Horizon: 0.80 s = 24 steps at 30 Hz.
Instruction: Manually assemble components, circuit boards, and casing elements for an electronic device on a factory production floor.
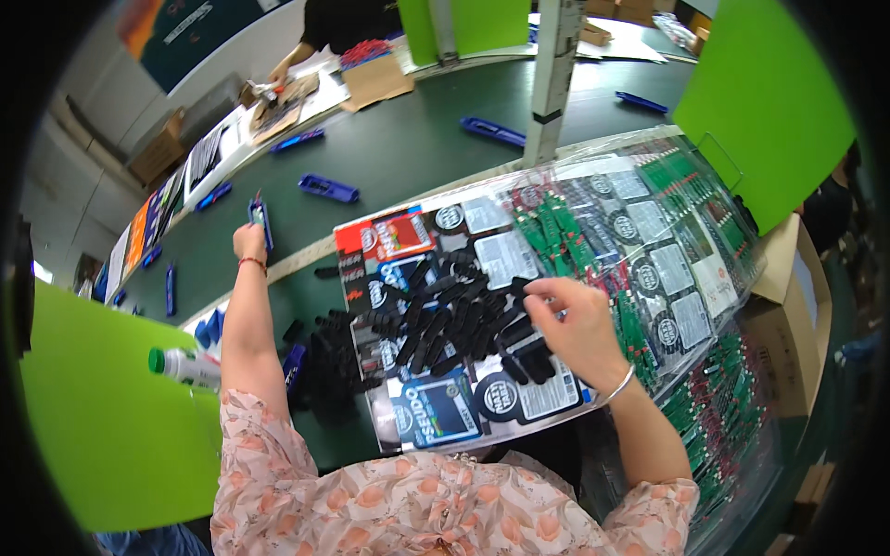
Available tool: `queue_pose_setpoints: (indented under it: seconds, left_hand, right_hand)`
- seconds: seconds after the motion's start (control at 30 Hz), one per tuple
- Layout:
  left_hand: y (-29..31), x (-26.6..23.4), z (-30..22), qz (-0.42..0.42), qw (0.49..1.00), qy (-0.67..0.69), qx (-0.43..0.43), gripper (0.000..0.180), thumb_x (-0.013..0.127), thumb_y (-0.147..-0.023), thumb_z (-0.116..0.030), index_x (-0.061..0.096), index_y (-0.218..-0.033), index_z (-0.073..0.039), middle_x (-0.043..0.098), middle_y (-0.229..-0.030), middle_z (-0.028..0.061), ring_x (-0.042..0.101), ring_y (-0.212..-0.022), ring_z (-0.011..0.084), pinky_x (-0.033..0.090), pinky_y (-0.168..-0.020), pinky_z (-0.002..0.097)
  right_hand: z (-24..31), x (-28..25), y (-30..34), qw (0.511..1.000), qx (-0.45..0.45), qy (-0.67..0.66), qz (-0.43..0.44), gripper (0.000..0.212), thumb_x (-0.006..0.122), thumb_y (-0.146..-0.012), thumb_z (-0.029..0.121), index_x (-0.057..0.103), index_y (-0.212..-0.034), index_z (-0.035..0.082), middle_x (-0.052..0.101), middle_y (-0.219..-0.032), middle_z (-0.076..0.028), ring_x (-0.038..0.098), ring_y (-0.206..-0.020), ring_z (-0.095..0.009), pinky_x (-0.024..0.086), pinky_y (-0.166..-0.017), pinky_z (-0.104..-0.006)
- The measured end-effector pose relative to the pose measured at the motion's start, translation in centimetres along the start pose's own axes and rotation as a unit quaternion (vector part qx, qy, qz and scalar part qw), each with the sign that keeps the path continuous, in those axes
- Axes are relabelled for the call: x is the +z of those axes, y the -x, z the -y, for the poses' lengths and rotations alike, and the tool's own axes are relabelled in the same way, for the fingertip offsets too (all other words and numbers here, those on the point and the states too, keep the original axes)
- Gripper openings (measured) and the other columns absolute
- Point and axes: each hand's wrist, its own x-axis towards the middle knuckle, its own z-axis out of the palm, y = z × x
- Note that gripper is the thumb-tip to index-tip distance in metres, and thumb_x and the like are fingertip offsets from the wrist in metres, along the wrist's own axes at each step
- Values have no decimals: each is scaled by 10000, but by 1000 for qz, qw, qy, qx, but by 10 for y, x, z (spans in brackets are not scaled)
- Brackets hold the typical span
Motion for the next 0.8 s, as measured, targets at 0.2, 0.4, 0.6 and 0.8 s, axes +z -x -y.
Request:
queue_pose_setpoints:
  seconds: [0.2, 0.4, 0.6, 0.8]
  left_hand:
    - [-13, 22, -8, 36, 989, -137, -54, 372, 550, -810, -252, 645, -1097, -34, 644, -1099, 230, 632, -995, 399, 510, -841, 465]
    - [33, -1, -61, -133, 955, -212, 158, 476, 587, -841, -367, 539, -1169, -25, 569, -1180, 244, 601, -980, 412, 504, -814, 468]
    - [81, 47, -123, 103, 989, -40, 96, 791, 711, -769, -276, 301, -1346, 76, 432, -1191, 370, 609, -942, 470, 515, -867, 448]
    - [74, 59, -122, 92, 995, 41, -10, 667, 592, -819, -70, 255, -1375, 82, 550, -1128, 345, 618, -969, 450, 529, -860, 441]
  right_hand:
    - [-71, -46, -64, 977, -52, 181, -99, 126, 664, -819, 120, 689, -860, 3, 690, -780, -142, 682, -666, -246, 533, -632, -340]
    - [-94, -23, -115, 951, -43, 297, -76, 160, 695, -795, 187, 677, -809, 29, 684, -754, -132, 671, -712, -301, 528, -651, -406]
    - [-95, -12, -123, 928, 33, 368, -48, 231, 734, -723, 271, 689, -820, 66, 678, -816, -143, 656, -795, -336, 522, -716, -445]
    - [-103, -17, -127, 926, 32, 373, -38, 155, 651, -716, 181, 679, -811, 61, 675, -801, -138, 650, -782, -343, 516, -711, -446]
